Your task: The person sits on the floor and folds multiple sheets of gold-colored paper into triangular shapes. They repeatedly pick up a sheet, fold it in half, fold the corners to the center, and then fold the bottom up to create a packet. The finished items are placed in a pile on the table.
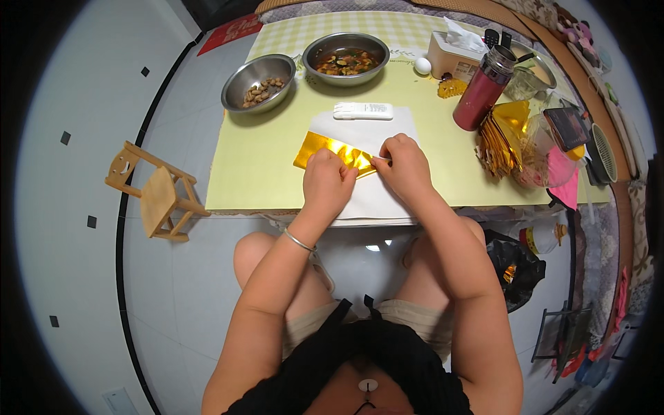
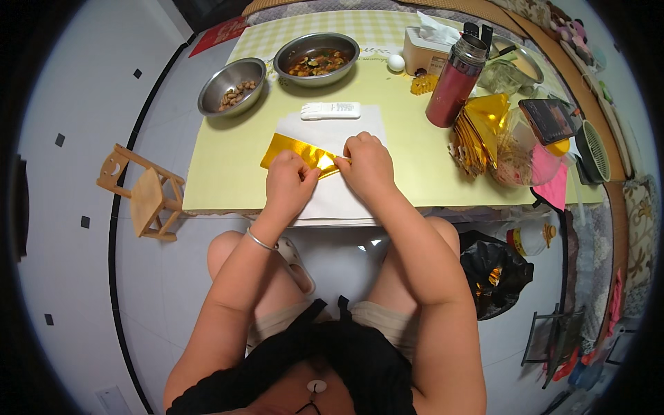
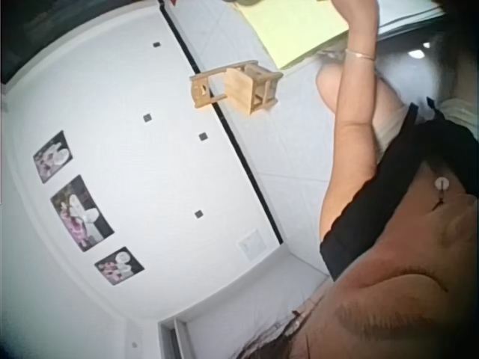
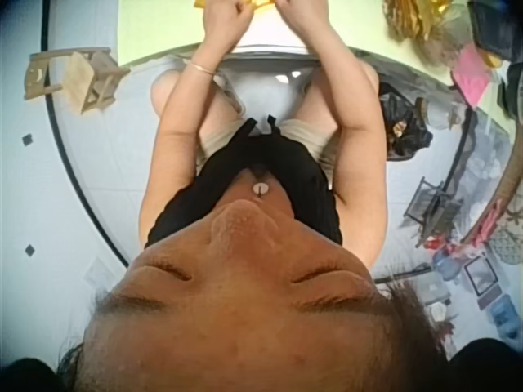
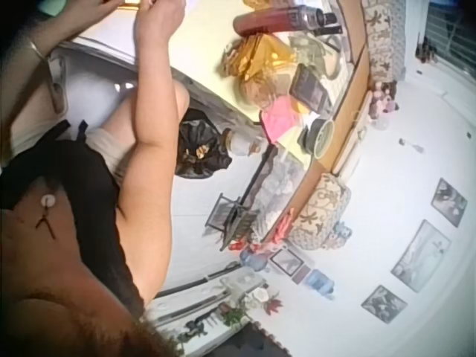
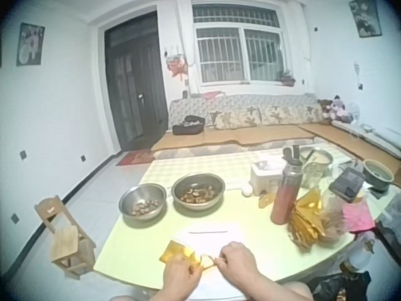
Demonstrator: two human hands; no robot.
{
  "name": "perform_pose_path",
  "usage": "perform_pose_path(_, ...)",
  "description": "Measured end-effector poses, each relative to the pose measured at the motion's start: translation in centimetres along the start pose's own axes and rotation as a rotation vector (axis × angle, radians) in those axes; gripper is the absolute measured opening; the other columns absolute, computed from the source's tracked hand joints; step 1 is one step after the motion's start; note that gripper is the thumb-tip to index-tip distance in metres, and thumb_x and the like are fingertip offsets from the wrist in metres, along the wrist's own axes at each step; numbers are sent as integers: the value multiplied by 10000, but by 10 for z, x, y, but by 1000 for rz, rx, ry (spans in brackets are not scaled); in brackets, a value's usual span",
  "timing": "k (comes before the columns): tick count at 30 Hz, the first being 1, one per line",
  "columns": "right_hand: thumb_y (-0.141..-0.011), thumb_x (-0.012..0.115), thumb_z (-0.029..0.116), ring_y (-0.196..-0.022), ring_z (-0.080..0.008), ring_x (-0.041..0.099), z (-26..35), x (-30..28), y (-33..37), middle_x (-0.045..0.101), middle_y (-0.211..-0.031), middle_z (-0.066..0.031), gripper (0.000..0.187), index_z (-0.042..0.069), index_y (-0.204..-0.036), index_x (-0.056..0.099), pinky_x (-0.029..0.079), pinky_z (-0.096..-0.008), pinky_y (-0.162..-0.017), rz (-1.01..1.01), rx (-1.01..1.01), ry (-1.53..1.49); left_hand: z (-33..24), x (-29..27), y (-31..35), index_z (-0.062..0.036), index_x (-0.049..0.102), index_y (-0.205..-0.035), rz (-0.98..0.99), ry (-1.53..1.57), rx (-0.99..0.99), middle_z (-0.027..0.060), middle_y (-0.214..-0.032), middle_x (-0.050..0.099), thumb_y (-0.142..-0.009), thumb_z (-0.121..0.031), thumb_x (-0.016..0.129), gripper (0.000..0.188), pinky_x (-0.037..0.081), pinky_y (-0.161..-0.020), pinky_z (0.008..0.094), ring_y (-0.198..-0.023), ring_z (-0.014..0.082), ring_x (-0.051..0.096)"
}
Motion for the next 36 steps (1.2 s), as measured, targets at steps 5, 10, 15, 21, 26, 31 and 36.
perform_pose_path(5, -858, 669, 141, -1341, -376, 515, 31, 5, 23, 554, -1425, -226, 461, -51, -1270, 589, 374, -478, -1150, -212, -581, 281, -2, -2, -2, -17, 572, -646, 8, -13, -3, 146, -780, 563, -770, -130, 799, 282, 461, -698, 441, -792, 340, 565)
perform_pose_path(10, -934, 633, 501, -1518, -392, 261, 26, 34, 49, 331, -1584, -287, 851, -48, -1523, 361, 223, -488, -1239, 202, -395, 222, 0, 0, -2, -27, 578, -675, 10, 6, 16, 146, -807, 573, -761, -125, 781, 241, 470, -726, 446, -820, 354, 568)
perform_pose_path(15, -857, 675, 628, -1523, -483, 175, 32, 25, 52, 220, -1604, -353, 948, 104, -1578, 349, 170, -534, -1239, 296, -428, 216, 9, -26, -2, -20, 638, -847, 154, 56, 152, 146, -968, 650, -727, -23, 663, 123, 476, -839, 449, -968, 364, 594)
perform_pose_path(21, -834, 691, 640, -1514, -513, 174, 28, 15, 49, 212, -1600, -368, 815, 276, -1528, 468, 163, -553, -1234, 363, -519, 114, 34, -63, 2, -78, 711, -1066, 172, -192, 421, 100, -1268, 662, -722, 6, 611, 368, 381, -1099, 537, -1258, 361, 549)
perform_pose_path(26, -854, 716, 555, -1515, -480, 214, 11, -5, 40, 291, -1599, -315, 620, 282, -1403, 625, 133, -556, -1241, 451, -548, -37, 24, -69, 14, -94, 714, -1137, 285, -137, 433, 98, -1301, 656, -727, -18, 624, 427, 373, -1127, 581, -1288, 359, 554)
perform_pose_path(31, -856, 754, 428, -1529, -410, 239, -8, -17, 36, 362, -1598, -234, 465, 285, -1297, 714, 96, -561, -1249, 506, -507, -149, 11, -68, 38, -78, 713, -1176, 369, 18, 478, 123, -1346, 649, -739, -110, 667, 440, 379, -1138, 568, -1298, 336, 579)
perform_pose_path(36, -853, 772, 318, -1550, -365, 209, -13, -16, 38, 362, -1626, -147, 434, 284, -1284, 724, 59, -558, -1251, 518, -471, -201, 12, -67, 48, -73, 717, -1187, 326, -63, 508, 130, -1309, 673, -798, -194, 730, 407, 444, -1098, 516, -1289, 329, 592)
Point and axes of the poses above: each hand's wrist, its own y-axis away from the middle knuckle, its own x-axis out of the palm, z = x × y, the point moved 5 cm from there along -y, towards the middle knuckle
